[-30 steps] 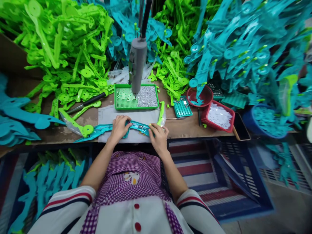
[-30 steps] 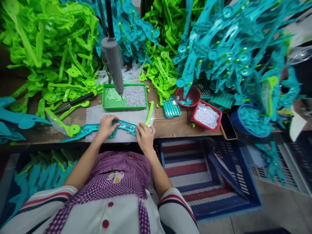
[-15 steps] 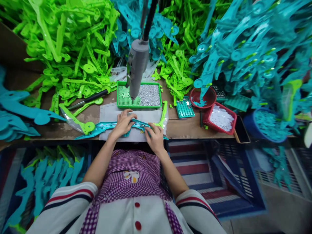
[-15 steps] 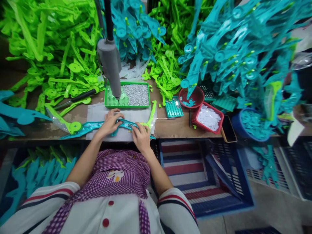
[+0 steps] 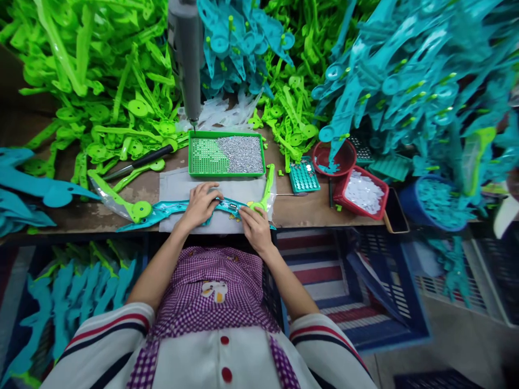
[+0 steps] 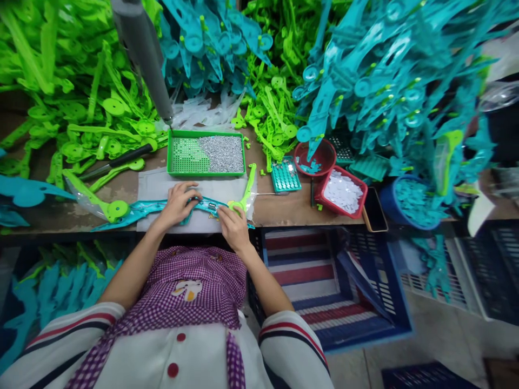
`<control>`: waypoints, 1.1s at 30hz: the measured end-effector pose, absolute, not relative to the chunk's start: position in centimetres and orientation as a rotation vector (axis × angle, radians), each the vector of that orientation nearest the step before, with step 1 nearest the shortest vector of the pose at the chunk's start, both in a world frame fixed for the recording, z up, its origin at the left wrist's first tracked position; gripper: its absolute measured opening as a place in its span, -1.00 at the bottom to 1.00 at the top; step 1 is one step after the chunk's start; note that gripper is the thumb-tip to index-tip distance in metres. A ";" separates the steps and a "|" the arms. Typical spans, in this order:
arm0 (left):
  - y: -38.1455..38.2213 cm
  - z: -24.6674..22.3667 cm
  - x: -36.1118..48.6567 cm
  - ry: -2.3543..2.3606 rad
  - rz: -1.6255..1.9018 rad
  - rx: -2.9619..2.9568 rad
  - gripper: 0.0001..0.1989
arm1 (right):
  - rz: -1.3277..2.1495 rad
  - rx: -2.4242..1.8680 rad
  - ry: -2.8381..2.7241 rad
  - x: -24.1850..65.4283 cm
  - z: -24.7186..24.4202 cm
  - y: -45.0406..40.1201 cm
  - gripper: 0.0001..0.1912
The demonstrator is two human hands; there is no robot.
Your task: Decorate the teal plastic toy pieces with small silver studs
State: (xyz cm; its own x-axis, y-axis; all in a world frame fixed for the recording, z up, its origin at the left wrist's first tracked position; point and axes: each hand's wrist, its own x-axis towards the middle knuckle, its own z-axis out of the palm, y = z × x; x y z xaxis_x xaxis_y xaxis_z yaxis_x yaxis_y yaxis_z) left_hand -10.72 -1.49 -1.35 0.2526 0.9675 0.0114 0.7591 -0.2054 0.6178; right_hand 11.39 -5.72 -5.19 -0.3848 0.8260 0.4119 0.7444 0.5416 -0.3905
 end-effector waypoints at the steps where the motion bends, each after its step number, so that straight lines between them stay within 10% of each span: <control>1: -1.5 -1.3 -10.7 1.565 0.547 2.030 -0.82 | 0.199 -1.274 -2.222 11.4 -5.2 -5.7 -0.67; 33: -1.5 -1.4 -10.7 1.562 0.523 2.066 -0.79 | 0.185 -1.279 -2.320 11.3 -4.7 -5.7 -0.63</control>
State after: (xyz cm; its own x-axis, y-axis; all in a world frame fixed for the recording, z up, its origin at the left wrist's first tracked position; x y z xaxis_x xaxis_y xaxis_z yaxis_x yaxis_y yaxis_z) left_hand -10.72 -1.48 -1.41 0.2704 0.9627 0.0079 0.7732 -0.2221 0.5941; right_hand 11.25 -5.66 -4.70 -0.4474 0.8251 0.3450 0.7601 0.5541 -0.3395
